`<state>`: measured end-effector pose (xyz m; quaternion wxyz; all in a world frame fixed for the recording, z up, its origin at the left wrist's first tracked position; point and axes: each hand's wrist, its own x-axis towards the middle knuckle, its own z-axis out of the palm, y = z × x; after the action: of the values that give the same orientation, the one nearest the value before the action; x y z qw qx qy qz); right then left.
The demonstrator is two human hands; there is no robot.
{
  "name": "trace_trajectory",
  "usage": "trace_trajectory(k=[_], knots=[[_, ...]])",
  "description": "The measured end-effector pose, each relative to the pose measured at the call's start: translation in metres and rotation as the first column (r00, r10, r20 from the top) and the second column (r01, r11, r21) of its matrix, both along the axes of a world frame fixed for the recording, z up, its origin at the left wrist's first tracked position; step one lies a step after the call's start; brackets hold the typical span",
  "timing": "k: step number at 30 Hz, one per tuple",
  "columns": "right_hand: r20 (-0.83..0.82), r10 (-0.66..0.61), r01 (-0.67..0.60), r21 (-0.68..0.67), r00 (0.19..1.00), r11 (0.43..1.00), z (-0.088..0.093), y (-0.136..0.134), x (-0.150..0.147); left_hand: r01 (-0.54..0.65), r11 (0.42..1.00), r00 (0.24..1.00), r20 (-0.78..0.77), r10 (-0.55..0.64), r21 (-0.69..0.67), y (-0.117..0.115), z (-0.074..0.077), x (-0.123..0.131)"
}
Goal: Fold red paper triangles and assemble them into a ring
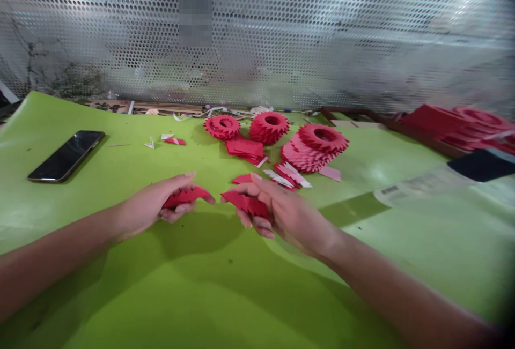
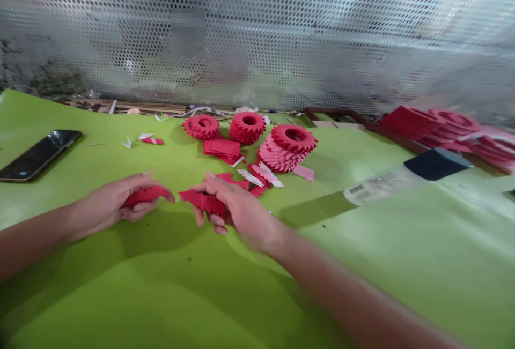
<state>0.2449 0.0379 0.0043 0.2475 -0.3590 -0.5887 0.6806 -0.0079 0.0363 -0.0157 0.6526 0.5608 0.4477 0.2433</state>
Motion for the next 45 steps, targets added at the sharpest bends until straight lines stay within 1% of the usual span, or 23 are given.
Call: trace_trajectory(k=[7, 9, 15, 17, 18, 19, 20, 21, 22, 23, 24, 25, 26, 27, 29, 32, 35, 38, 41, 43, 45], knots=[[-0.021, -0.028, 0.025, -0.104, 0.999, 0.994, -0.001, -0.001, -0.001, 0.039, 0.997, 0.999, -0.007, -0.040, -0.068, -0.001, 0.004, 0.002], [0.000, -0.027, 0.027, -0.095, 1.000, 0.995, -0.003, 0.000, 0.000, 0.056, 0.995, 0.998, -0.012, -0.057, -0.079, -0.001, 0.006, 0.002], [0.066, -0.001, 0.001, 0.000, 0.998, 1.000, -0.007, 0.003, 0.001, 0.109, 0.993, 0.993, -0.034, -0.110, -0.037, -0.001, 0.006, 0.000], [0.144, -0.012, -0.002, 0.096, 0.990, 0.995, -0.006, 0.002, 0.001, 0.134, 0.991, 0.990, -0.046, -0.135, -0.017, -0.001, 0.006, 0.000], [0.199, -0.038, 0.001, 0.182, 0.979, 0.983, -0.005, 0.001, 0.001, 0.145, 0.989, 0.988, -0.045, -0.145, -0.008, -0.002, 0.006, -0.001], [0.248, -0.080, 0.003, 0.293, 0.965, 0.956, -0.004, 0.000, 0.001, 0.156, 0.988, 0.987, -0.038, -0.155, 0.001, -0.002, 0.006, -0.001], [0.276, -0.129, 0.000, 0.426, 0.952, 0.905, -0.003, -0.002, 0.001, 0.164, 0.986, 0.986, -0.027, -0.164, 0.013, -0.003, 0.006, -0.001], [0.274, -0.176, -0.011, 0.567, 0.946, 0.824, -0.003, -0.003, 0.001, 0.173, 0.985, 0.985, -0.017, -0.172, 0.025, -0.003, 0.006, -0.002], [0.248, -0.209, -0.025, 0.700, 0.946, 0.714, -0.002, -0.005, 0.001, 0.181, 0.983, 0.984, -0.006, -0.181, 0.037, -0.004, 0.005, -0.002], [0.212, -0.224, -0.041, 0.807, 0.951, 0.589, -0.002, -0.006, 0.001, 0.188, 0.981, 0.982, 0.002, -0.189, 0.048, -0.005, 0.004, -0.003], [0.181, -0.226, -0.056, 0.881, 0.957, 0.470, -0.002, -0.007, 0.001, 0.190, 0.980, 0.982, 0.004, -0.191, 0.059, -0.006, 0.003, -0.004], [0.155, -0.225, -0.064, 0.929, 0.962, 0.366, -0.002, -0.008, 0.002, 0.188, 0.980, 0.982, 0.000, -0.188, 0.065, -0.007, 0.002, -0.005], [0.142, -0.227, -0.072, 0.954, 0.964, 0.290, -0.002, -0.009, 0.002, 0.182, 0.981, 0.983, -0.007, -0.182, 0.067, -0.008, 0.001, -0.006], [0.138, -0.230, -0.081, 0.967, 0.963, 0.241, -0.002, -0.010, 0.002, 0.172, 0.983, 0.985, -0.014, -0.171, 0.067, -0.009, 0.000, -0.007], [0.142, -0.241, -0.096, 0.977, 0.960, 0.192, -0.002, -0.011, 0.003, 0.156, 0.985, 0.988, -0.025, -0.154, 0.072, -0.011, 0.000, -0.006], [0.140, -0.259, -0.103, 0.983, 0.956, 0.153, -0.002, -0.012, 0.002, 0.154, 0.984, 0.988, -0.007, -0.154, 0.089, -0.012, 0.001, -0.003], [0.118, -0.247, -0.094, 0.990, 0.962, 0.107, -0.002, -0.013, 0.002, 0.144, 0.981, 0.989, 0.014, -0.147, 0.130, -0.013, 0.005, 0.000], [0.106, -0.237, -0.095, 0.994, 0.966, 0.057, -0.002, -0.014, 0.002, 0.163, 0.979, 0.986, 0.024, -0.167, 0.121, -0.014, 0.008, 0.000], [0.114, -0.254, -0.107, 0.993, 0.960, 0.044, -0.003, -0.014, 0.002, 0.201, 0.975, 0.979, 0.015, -0.204, 0.098, -0.016, 0.007, -0.002], [0.104, -0.264, -0.097, 0.994, 0.959, 0.040, -0.004, -0.014, 0.001, 0.201, 0.973, 0.979, 0.006, -0.203, 0.115, -0.016, 0.004, -0.003], [0.082, -0.267, -0.079, 0.997, 0.960, 0.022, -0.004, -0.014, 0.001, 0.185, 0.973, 0.982, 0.006, -0.188, 0.140, -0.016, 0.000, -0.004]])
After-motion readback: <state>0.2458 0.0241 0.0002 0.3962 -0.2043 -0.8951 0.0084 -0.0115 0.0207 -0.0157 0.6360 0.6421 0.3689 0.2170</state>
